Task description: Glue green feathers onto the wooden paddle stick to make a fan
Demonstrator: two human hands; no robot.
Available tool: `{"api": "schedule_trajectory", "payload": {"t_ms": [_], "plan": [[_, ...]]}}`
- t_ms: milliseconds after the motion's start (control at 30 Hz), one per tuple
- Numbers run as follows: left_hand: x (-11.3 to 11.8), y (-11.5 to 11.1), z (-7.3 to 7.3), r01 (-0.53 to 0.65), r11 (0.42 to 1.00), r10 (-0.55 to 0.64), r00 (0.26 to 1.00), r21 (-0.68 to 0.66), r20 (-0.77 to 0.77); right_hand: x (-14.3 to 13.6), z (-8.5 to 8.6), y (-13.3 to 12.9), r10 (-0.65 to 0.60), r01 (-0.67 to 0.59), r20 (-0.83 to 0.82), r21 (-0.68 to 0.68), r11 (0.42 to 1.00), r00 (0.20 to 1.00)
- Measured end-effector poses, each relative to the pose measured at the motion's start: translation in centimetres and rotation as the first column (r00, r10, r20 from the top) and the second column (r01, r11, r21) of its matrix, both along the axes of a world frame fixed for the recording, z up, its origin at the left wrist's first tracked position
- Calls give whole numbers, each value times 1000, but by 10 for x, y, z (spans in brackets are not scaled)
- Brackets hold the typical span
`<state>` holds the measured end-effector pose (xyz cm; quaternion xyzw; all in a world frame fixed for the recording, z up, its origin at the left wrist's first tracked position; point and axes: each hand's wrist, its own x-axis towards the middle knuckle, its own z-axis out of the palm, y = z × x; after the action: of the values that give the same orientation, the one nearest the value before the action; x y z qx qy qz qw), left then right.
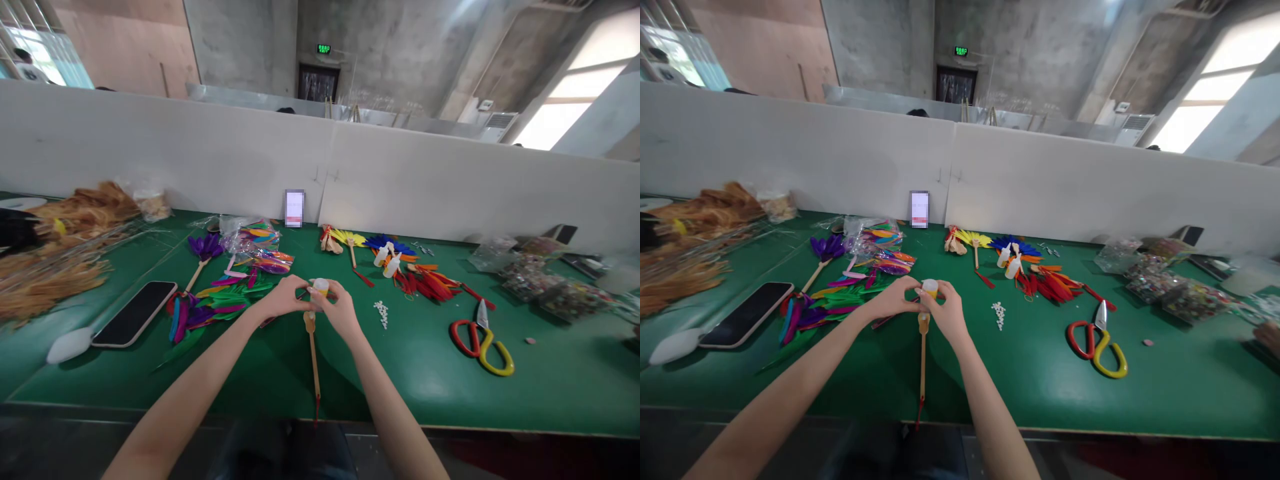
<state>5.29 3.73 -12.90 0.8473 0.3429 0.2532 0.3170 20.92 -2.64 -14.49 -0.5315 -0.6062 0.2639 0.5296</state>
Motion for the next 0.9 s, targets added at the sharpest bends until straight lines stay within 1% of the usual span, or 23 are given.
{"api": "schedule_trajectory", "payload": {"t_ms": [100,167,233,333,400,567,700,900], "plan": [[-13,-1,12,6,1000,-6,1000,1,10,4,0,-1,-50,50,103,6,999,993],[-13,-3,16,30,999,-30,999,-19,29,3,-1,-1,-55,55,165,3,998,985],[-8,-8,15,81,994,-77,996,-71,55,1,-2,-1,-46,49,214,-7,999,976],[4,-13,8,173,963,-147,980,-208,137,-3,-3,0,-26,37,258,-38,999,966],[9,-16,6,199,948,-156,971,-250,181,-3,-3,-1,-12,30,272,-64,998,962],[8,-17,11,131,973,-102,982,-191,157,-1,-1,-3,20,7,271,-98,995,962],[8,-17,15,114,978,-84,982,-176,168,-1,0,-3,25,-2,242,-95,995,970],[9,-19,16,107,981,-82,984,-160,158,0,-3,0,1,11,296,-39,999,955]]}}
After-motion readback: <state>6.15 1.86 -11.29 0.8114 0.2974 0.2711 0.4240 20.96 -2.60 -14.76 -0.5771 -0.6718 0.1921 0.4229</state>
